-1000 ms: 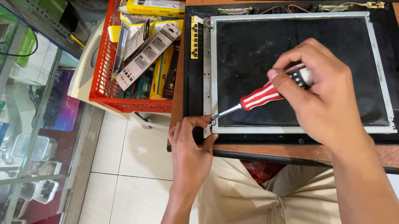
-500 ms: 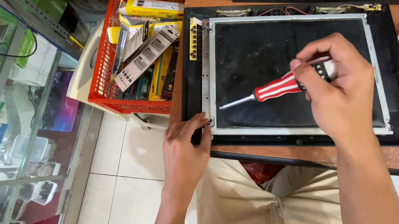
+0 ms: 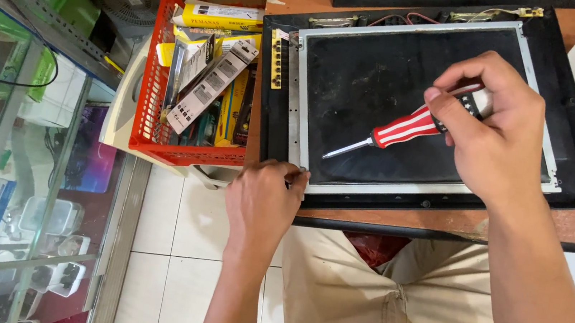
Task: Using a screwdriver to remove screws from the internal metal frame of an electronic device for disassembly.
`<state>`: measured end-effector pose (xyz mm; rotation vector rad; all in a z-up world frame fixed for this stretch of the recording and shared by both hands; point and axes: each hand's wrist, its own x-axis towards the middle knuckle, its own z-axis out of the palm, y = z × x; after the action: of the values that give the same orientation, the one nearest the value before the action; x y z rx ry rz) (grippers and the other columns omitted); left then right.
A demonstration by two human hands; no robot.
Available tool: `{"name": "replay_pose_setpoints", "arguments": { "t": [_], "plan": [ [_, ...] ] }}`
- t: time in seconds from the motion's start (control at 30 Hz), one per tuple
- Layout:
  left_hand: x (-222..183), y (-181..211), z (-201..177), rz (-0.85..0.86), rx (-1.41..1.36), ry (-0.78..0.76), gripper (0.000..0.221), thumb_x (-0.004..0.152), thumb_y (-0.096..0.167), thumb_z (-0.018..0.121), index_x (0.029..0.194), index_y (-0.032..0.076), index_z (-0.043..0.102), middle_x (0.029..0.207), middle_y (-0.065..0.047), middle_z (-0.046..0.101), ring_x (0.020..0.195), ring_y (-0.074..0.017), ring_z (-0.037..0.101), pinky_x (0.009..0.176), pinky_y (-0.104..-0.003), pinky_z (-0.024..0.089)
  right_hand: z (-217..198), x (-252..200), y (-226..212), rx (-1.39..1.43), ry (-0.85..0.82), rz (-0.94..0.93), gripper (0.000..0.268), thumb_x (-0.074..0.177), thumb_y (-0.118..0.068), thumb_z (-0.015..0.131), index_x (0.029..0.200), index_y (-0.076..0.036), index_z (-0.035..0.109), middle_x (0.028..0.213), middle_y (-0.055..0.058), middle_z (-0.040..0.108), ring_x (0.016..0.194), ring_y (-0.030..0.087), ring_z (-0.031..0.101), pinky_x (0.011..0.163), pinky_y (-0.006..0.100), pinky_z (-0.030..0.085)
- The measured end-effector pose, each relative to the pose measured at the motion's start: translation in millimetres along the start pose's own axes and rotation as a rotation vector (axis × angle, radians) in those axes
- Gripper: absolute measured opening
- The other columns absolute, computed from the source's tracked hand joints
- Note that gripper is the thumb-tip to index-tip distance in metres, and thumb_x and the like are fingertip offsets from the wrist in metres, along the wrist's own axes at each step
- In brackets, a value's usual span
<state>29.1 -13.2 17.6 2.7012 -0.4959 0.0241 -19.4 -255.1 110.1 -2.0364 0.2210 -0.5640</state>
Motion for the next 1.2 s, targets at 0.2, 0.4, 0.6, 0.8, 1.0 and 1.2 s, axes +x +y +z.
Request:
{"name": "replay_pose_setpoints", "arguments": {
  "t": [0.2, 0.4, 0.6, 0.8, 1.0, 1.2],
  "plan": [
    [2.0, 4.8, 3.0, -0.088, 0.086, -0.051, 0.014, 0.091, 0.036, 0.077, 0.089, 0.024, 0.083, 0.073, -0.01, 0.074, 0.071, -0.0364, 0.07, 0.054, -0.048, 0.052, -5.5, -0.7, 6.2, -0.021, 0.012, -0.003, 0.009, 0.107, 0.001, 0.068, 0.103, -0.004, 0.063, 0.096, 0.006, 0.059, 0.076, 0.012, 0.054, 0.056, 0.022, 0.047],
    [2.1, 5.8, 9.3, -0.075, 0.105, -0.05, 0.016, 0.093, 0.03, 0.073, 0.081, 0.021, 0.08, 0.07, -0.008, 0.073, 0.066, -0.0374, 0.07, 0.054, -0.048, 0.051, -5.6, -1.3, 8.7, 0.019, -0.013, 0.006, 0.007, 0.107, 0.0, 0.066, 0.103, -0.005, 0.062, 0.1, 0.006, 0.058, 0.088, 0.012, 0.055, 0.058, 0.022, 0.052],
    [2.7, 5.3, 13.0, -0.002, -0.005, -0.023, 0.012, 0.088, 0.01, 0.07, 0.078, 0.016, 0.075, 0.075, -0.006, 0.073, 0.066, -0.0343, 0.067, 0.056, -0.047, 0.052, -3.9, -1.7, 14.7, 0.029, -0.032, -0.017, 0.009, 0.105, 0.002, 0.067, 0.101, -0.004, 0.061, 0.098, 0.007, 0.058, 0.084, 0.013, 0.055, 0.056, 0.022, 0.049],
    [6.7, -5.7, 7.9, 0.074, -0.163, -0.063, 0.006, 0.084, 0.008, 0.075, 0.086, 0.013, 0.076, 0.08, -0.002, 0.073, 0.069, -0.0252, 0.069, 0.064, -0.043, 0.054, -8.2, -1.6, 16.1, 0.029, -0.029, 0.002, 0.008, 0.105, 0.001, 0.067, 0.099, -0.003, 0.062, 0.097, 0.007, 0.058, 0.085, 0.014, 0.055, 0.057, 0.022, 0.049],
    [14.7, -7.0, -8.8, 0.058, -0.308, -0.143, 0.009, 0.079, 0.01, 0.076, 0.087, 0.013, 0.079, 0.08, 0.002, 0.078, 0.072, -0.015, 0.072, 0.07, -0.035, 0.055, -8.7, 0.8, 22.3, 0.033, -0.027, 0.009, 0.009, 0.105, 0.001, 0.067, 0.1, -0.004, 0.062, 0.098, 0.007, 0.058, 0.086, 0.013, 0.055, 0.056, 0.022, 0.049],
    [13.4, 1.7, 1.2, -0.057, -0.282, -0.05, 0.006, 0.082, 0.012, 0.075, 0.086, 0.015, 0.078, 0.077, 0.002, 0.078, 0.07, -0.018, 0.073, 0.067, -0.037, 0.054, -2.0, 3.3, 22.4, 0.052, -0.066, -0.009, 0.01, 0.104, 0.003, 0.066, 0.098, -0.003, 0.061, 0.097, 0.008, 0.057, 0.083, 0.015, 0.055, 0.057, 0.023, 0.048]
  ]
}}
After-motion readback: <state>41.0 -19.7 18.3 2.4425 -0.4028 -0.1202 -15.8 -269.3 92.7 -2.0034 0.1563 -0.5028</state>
